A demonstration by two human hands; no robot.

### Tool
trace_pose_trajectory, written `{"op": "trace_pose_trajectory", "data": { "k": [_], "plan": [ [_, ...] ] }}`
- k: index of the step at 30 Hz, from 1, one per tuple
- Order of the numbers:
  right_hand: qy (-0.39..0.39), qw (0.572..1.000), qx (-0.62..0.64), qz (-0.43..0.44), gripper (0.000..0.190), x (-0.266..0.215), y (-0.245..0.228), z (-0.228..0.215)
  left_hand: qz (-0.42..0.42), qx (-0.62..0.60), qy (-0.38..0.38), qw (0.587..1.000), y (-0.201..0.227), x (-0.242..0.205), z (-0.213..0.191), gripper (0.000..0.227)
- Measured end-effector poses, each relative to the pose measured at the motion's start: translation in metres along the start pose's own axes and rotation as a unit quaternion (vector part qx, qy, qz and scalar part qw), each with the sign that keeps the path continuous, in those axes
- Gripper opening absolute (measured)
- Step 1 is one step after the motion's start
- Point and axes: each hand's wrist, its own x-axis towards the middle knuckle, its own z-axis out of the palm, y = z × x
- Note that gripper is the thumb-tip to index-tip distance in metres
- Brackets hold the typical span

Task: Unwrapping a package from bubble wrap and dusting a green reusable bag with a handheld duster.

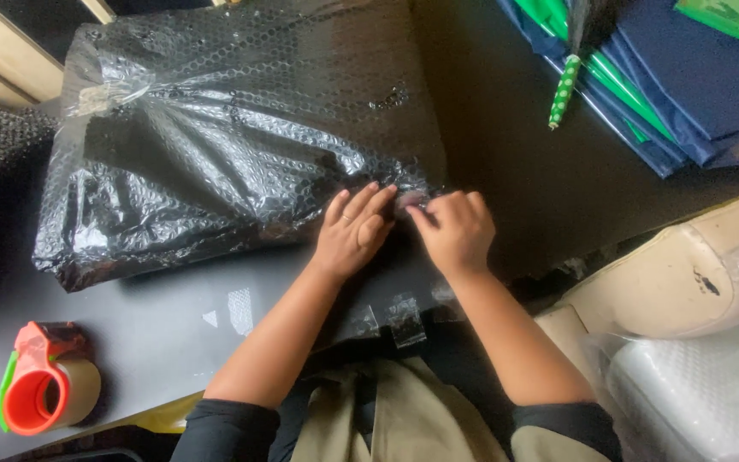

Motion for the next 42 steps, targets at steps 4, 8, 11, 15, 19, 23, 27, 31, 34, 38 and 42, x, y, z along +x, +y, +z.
{"op": "trace_pose_trajectory", "data": {
  "k": [4,8,11,15,19,23,27,31,34,38,42],
  "plan": [
    [0.056,0.963,-0.049,-0.258,0.012,0.006,0.005,0.008,0.004,0.004,0.009,1.000,-0.003,-0.006,0.005,0.045],
    [0.055,0.953,-0.048,-0.295,0.026,0.019,0.012,0.007,0.007,-0.020,0.014,1.000,-0.005,-0.006,0.006,0.047],
    [0.052,0.949,-0.058,-0.307,0.028,0.025,0.014,0.008,0.009,-0.025,0.016,1.000,-0.007,-0.007,0.005,0.047],
    [0.039,0.955,-0.063,-0.286,0.035,0.030,0.013,0.011,0.008,-0.037,0.029,0.999,-0.012,-0.020,0.011,0.048],
    [-0.003,0.962,-0.092,-0.258,0.045,0.023,0.012,0.019,0.009,-0.043,0.010,0.999,-0.011,-0.023,0.010,0.044],
    [-0.057,0.967,-0.112,-0.220,0.064,0.023,0.005,0.018,-0.005,-0.051,-0.005,0.999,-0.006,-0.019,0.003,0.035],
    [-0.097,0.962,-0.147,-0.208,0.072,0.012,-0.002,0.029,-0.026,-0.066,-0.016,0.997,0.002,-0.010,-0.007,0.028],
    [-0.211,0.963,0.000,-0.168,0.057,0.069,0.031,-0.002,-0.075,-0.101,-0.009,0.992,0.020,0.009,-0.052,0.021],
    [-0.165,0.937,0.308,-0.002,0.036,0.085,0.087,0.004,-0.174,-0.162,-0.016,0.971,0.033,0.003,-0.079,0.014],
    [-0.250,0.777,0.420,0.396,0.053,0.082,0.068,0.024,-0.628,-0.470,-0.096,0.613,0.042,-0.033,-0.081,0.038],
    [-0.308,0.739,0.421,0.426,0.077,0.082,0.052,0.017,-0.734,-0.586,0.003,0.343,0.056,-0.053,-0.056,0.097]
  ]
}}
